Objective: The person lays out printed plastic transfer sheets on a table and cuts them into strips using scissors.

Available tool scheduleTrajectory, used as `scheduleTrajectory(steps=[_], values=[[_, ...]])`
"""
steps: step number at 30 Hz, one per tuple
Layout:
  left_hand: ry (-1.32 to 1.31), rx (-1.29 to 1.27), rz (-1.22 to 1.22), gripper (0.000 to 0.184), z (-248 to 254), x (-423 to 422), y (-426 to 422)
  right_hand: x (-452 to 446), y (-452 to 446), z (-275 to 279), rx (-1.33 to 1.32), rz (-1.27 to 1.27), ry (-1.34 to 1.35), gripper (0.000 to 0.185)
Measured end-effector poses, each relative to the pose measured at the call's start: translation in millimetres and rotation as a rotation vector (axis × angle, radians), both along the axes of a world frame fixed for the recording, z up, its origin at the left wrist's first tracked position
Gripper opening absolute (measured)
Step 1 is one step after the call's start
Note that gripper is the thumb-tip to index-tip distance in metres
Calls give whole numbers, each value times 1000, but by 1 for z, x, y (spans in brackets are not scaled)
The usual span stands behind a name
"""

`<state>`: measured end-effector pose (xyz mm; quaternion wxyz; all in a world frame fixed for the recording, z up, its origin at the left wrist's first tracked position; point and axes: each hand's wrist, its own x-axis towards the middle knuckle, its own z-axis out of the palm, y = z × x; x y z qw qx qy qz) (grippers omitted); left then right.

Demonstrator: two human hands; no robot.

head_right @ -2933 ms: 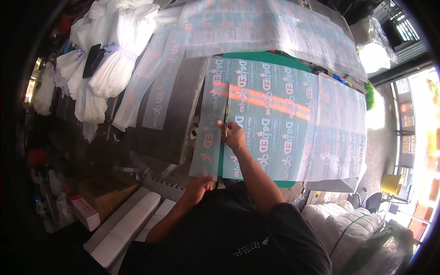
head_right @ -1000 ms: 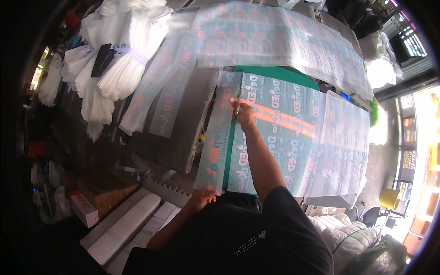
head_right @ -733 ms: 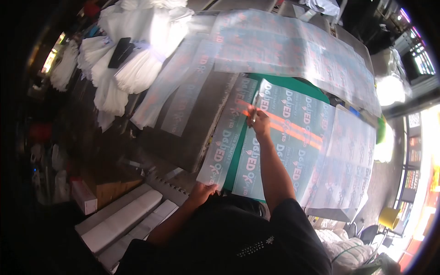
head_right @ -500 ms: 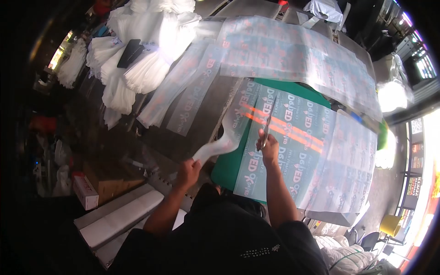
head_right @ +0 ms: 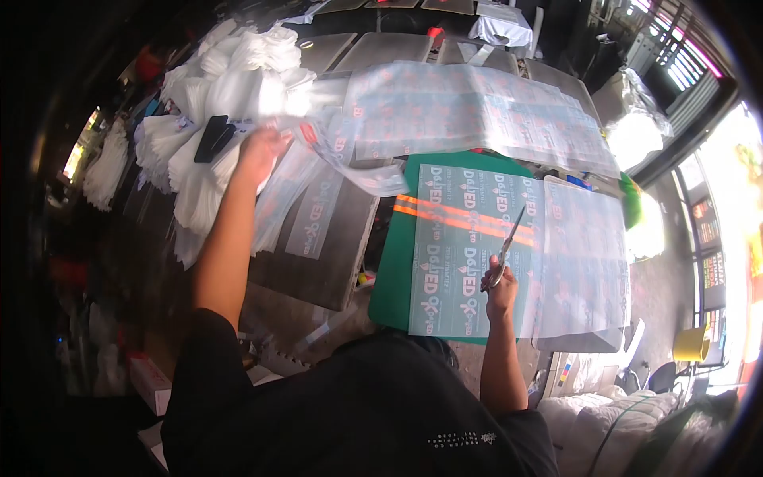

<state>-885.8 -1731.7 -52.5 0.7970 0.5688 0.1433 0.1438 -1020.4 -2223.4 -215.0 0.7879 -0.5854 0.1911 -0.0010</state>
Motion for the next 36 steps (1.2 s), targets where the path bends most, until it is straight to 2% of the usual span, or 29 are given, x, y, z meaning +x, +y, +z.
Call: scheduleTrajectory(steps=[3, 4, 6, 7, 8, 9, 10, 11, 12, 13, 14, 22, 26, 28, 30, 32, 34, 36], values=[[-291, 21, -23, 24, 33, 8, 4, -16, 2, 5, 15, -65, -40, 31], [-409, -72, -68, 33, 32, -1, 9, -23, 6, 5, 10, -97, -33, 31], [-545, 6, -65, 42, 15, -30, 11, -40, 15, 4, 21, -137, -31, 29], [-478, -135, -39, 47, -3, -47, 15, -49, 17, 2, 29, -165, -34, 28], [-460, 21, -33, 49, -70, -43, 57, -58, 18, -8, 88, -163, -39, 28], [-338, -232, 194, 41, -72, -79, 20, -67, 21, -12, 92, -178, -12, 27], [-264, -273, 163, 27, -150, -92, 55, -75, 22, -18, 104, -179, 21, 27], [-115, -380, 316, 16, -188, -109, 54, -84, 23, -23, 117, -180, 53, 27], [56, -474, 396, 23, -217, -127, 50, -93, 24, -25, 120, -210, 54, 27], [291, -391, 383, 29, -224, -142, 41, -99, 25, -26, 94, -192, 103, 28], [335, -338, 322, 33, -240, -150, 40, -102, 25, -25, 64, -167, 150, 29], [386, -309, 159, 23, -270, -145, 26, -104, 38, -13, -42, -81, 168, 32], [510, -211, 166, 23, -247, -157, -1, -113, 47, -13, -78, 19, 166, 32], [668, -85, 387, 28, -238, -169, -23, -122, 40, -21, -132, 78, 188, 33], [623, 21, 165, 39, -241, -195, -55, -133, 35, -24, -219, 170, 205, 36], [724, 95, -302, 54, -235, -221, -104, -141, 26, -34, -217, 206, 225, 36], [891, 150, -741, 59, -225, -240, -155, -146, 15, -46, -198, 261, 248, 37], [950, 236, -998, 66, -236, -249, -195, -146, 8, -43, -191, 292, 247, 33]])
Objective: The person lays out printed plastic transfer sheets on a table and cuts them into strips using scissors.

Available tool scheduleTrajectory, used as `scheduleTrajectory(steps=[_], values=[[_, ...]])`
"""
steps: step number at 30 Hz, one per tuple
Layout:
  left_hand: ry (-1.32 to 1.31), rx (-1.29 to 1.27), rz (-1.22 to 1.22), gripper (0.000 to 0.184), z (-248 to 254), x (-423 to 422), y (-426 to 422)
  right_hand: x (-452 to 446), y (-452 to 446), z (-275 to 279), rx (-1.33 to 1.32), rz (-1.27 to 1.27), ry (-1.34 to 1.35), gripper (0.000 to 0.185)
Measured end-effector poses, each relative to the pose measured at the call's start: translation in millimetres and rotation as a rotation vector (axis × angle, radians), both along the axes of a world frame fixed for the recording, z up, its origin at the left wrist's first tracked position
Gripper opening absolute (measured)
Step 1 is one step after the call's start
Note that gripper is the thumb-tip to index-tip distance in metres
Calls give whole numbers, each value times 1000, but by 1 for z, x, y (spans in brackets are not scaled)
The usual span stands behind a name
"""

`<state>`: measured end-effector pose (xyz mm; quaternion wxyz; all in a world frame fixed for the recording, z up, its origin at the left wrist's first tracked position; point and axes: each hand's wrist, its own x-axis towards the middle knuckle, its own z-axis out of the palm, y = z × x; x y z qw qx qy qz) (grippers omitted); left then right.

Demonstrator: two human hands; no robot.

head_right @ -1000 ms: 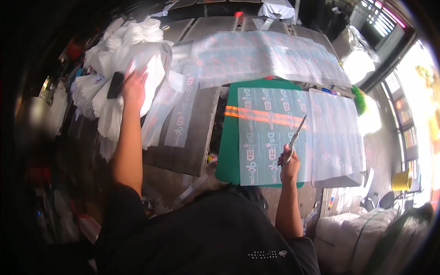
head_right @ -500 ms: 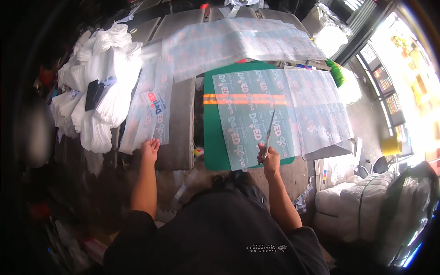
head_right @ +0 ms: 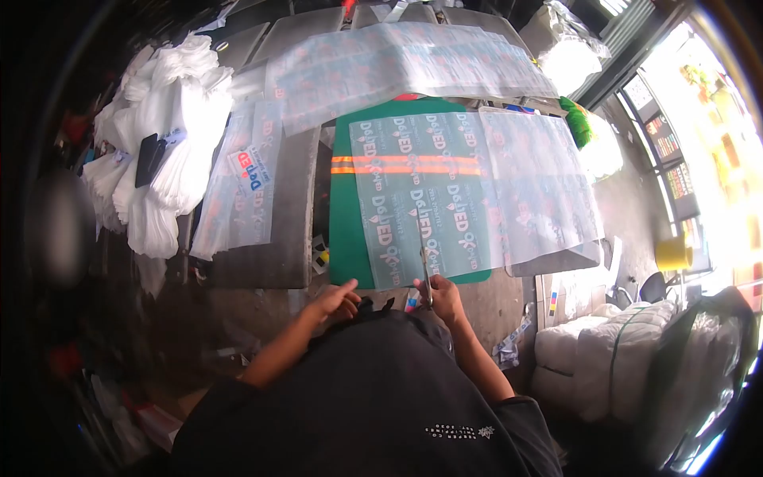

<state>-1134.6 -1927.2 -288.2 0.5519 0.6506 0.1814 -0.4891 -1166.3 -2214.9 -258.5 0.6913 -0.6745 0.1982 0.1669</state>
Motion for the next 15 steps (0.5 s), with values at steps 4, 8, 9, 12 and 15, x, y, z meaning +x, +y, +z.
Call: scheduleTrajectory(steps=[4, 8, 9, 12, 15], values=[[-9, 89, 16, 65, -6, -3, -65, 8, -24, 2, -110, 141, -42, 30], [-197, 61, 292, 41, -2, -2, -100, 8, -42, 15, -80, 234, -62, 30], [-350, 34, 434, 32, -3, -1, -106, 8, -47, 17, -79, 252, -79, 31], [-574, 100, 528, 25, 4, 11, -114, 7, -68, 8, -26, 385, -189, 25], [-606, 259, 650, 23, 0, 18, -111, 4, -79, 15, -16, 484, -109, 27]])
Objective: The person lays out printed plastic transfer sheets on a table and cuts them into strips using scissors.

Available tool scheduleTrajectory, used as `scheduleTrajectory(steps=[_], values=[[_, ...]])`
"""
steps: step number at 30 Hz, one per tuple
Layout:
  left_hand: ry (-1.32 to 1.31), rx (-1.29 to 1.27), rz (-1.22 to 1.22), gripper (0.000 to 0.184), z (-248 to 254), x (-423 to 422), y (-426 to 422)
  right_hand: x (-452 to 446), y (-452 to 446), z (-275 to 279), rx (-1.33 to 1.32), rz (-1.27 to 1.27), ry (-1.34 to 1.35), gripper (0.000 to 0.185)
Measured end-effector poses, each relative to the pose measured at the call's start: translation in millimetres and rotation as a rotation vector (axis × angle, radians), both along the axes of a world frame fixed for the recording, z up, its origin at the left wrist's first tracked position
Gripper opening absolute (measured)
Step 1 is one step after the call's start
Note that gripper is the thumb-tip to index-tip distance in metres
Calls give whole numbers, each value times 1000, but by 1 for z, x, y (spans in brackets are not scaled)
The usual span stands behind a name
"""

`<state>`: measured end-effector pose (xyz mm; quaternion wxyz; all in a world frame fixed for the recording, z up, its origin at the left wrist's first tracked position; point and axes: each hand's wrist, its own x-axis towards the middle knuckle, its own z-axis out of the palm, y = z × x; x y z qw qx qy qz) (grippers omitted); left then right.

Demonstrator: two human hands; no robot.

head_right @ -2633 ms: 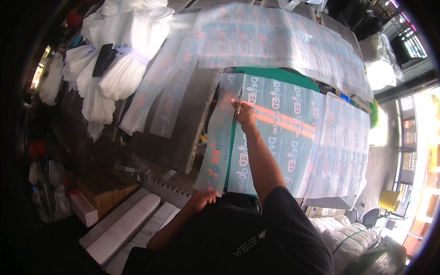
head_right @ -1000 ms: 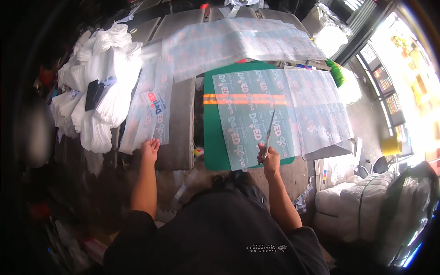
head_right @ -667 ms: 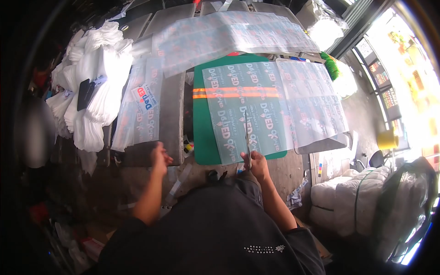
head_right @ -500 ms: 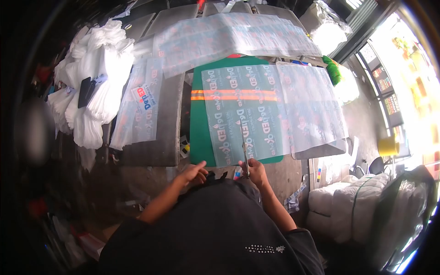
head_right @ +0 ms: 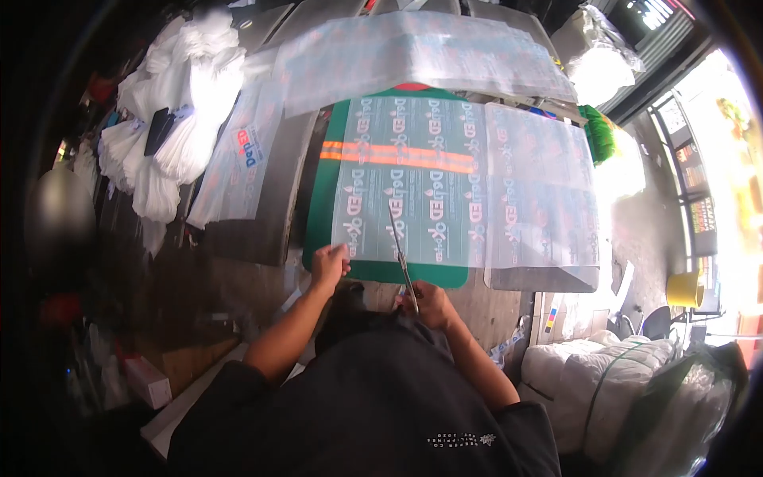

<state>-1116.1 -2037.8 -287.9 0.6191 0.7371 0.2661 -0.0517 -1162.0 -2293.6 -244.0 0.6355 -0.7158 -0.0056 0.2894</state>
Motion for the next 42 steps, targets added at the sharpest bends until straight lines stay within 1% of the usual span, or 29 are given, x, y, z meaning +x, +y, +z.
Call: scheduleTrajectory(steps=[1, 2, 3, 4, 5, 6, 7, 9, 10, 11, 12, 14, 16, 18, 19, 21, 22, 24, 28, 30, 31, 33, 34, 36, 37, 39, 40, 42], values=[[98, -131, 47, 28, -1, -1, 1, -1, -2, -4, 8, 10, 18, 27], [113, -124, 56, 28, 2, -4, -2, -2, -4, -6, -51, 66, 20, 30], [156, -257, 98, 28, 7, -5, -7, -3, -5, -7, -110, 123, 14, 34], [190, -391, 140, 29, 10, -4, -11, -6, -7, -5, -105, 130, 17, 34], [210, -439, 135, 30, 11, -5, -11, -7, -8, 4, -45, 181, 66, 40], [214, -434, 136, 30, 12, -4, -11, -10, -9, 9, 15, 228, 118, 46], [259, -467, 103, 27, 13, -3, -11, -13, -11, 2, 20, 223, 125, 46], [318, -503, 73, 23, 3, 0, -10, -21, -18, -13, 95, 410, 153, 54], [274, -498, 71, 20, -8, 4, -8, -27, -24, -20, 96, 410, 167, 54], [228, -493, 70, 17, -9, 6, -8, -31, -26, -20, 108, 442, 185, 56], [237, -494, 76, 17, -9, 5, -9, -35, -29, -20, 121, 476, 201, 58], [162, -559, 158, 17, -5, 4, -13, -39, -34, -26, 159, 496, 257, 58], [171, -563, 169, 18, -4, 2, -13, -46, -32, -30, 199, 513, 315, 59], [186, -586, 96, 19, -1, 2, -12, -52, -21, -30, 227, 408, 295, 60], [191, -584, 99, 19, 0, 3, -12, -53, -13, -30, 229, 410, 301, 60], [209, -504, -26, 21, 0, 4, -12, -54, 11, -31, 281, 253, 272, 61], [214, -503, -26, 21, -1, 4, -11, -53, 25, -31, 283, 251, 276, 61], [213, -465, -63, 22, -3, 4, -11, -48, 52, -29, 280, 76, 350, 57], [214, -480, -46, 23, -8, 2, -10, -44, 95, -41, 225, -1, 304, 50], [219, -499, -37, 24, -8, 1, -10, -44, 108, -42, 359, -183, 402, 45], [216, -499, -37, 24, -8, 0, -10, -45, 109, -42, 359, -182, 399, 45], [210, -525, -32, 24, -9, 0, -10, -45, 110, -40, 18, -136, 259, 45], [209, -525, -33, 24, -10, 0, -10, -46, 108, -39, 17, -137, 258, 45], [218, -532, -39, 23, -6, 0, -11, -45, 103, -30, -157, -96, 139, 50], [218, -536, -40, 23, -7, 0, -10, -43, 103, -29, -160, -97, 139, 50], [217, -559, -47, 23, -13, 0, -7, -35, 105, -27, -59, -164, 270, 54], [217, -563, -48, 23, -16, 1, -6, -30, 106, -36, -63, -165, 269, 54], [201, -590, -39, 23, -16, 0, -5, -14, 112, -39, 26, -274, 263, 57]])
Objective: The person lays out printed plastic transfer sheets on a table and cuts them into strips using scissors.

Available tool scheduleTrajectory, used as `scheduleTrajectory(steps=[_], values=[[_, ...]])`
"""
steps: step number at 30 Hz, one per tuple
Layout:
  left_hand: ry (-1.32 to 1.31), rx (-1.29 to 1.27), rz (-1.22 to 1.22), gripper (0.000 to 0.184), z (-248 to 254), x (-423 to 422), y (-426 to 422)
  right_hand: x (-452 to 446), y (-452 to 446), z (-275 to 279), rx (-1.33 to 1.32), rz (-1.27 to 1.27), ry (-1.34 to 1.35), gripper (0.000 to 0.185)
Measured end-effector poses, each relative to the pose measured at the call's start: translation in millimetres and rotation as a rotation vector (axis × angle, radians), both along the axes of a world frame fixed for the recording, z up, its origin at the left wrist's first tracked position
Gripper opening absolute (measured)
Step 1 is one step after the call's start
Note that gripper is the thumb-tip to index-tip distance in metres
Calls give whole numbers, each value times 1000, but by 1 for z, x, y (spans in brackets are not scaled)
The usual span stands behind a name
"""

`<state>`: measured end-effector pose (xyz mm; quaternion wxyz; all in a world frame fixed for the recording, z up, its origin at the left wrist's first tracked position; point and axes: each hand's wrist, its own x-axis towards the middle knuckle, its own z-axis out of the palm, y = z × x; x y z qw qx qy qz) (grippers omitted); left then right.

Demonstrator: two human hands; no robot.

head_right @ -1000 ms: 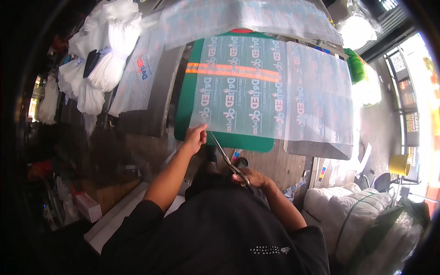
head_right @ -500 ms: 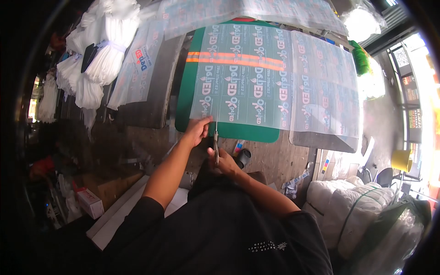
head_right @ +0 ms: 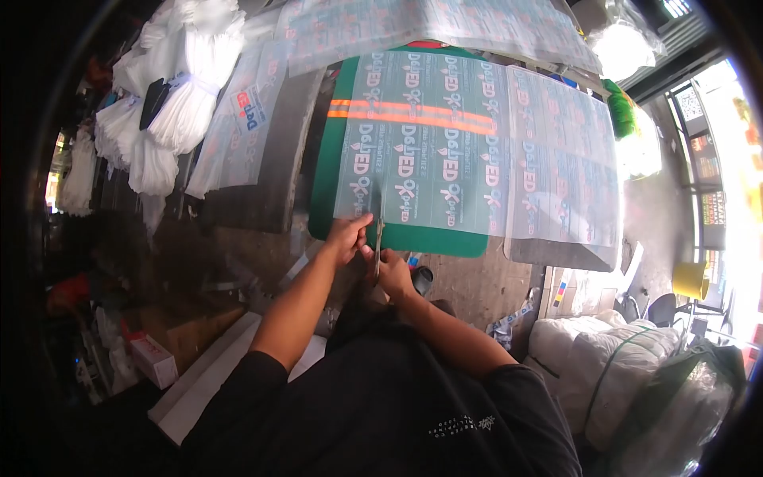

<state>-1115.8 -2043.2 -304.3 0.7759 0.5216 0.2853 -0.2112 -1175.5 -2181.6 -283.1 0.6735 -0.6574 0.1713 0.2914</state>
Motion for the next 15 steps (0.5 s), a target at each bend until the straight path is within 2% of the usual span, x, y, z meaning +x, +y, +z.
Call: scheduleTrajectory(steps=[2, 4, 7, 10, 14, 15], values=[[-8, 41, -38, 23, 0, 0, 3, 7, -4, 2, -6, -10, 14, 54], [-13, 21, -32, 24, 0, 3, 3, 12, -5, 6, -85, 95, -33, 43], [-6, -46, -75, 23, 2, 3, 7, 17, -4, 30, -186, 123, -2, 43], [-5, -64, -106, 22, 1, 5, 10, 18, -2, -28, -60, 9, -26, 53], [10, -87, -74, 18, 1, 6, 8, 34, 0, -16, -34, -23, -24, 47], [11, -92, -83, 18, 0, 6, 8, 35, 0, -11, -107, 16, -43, 48]])
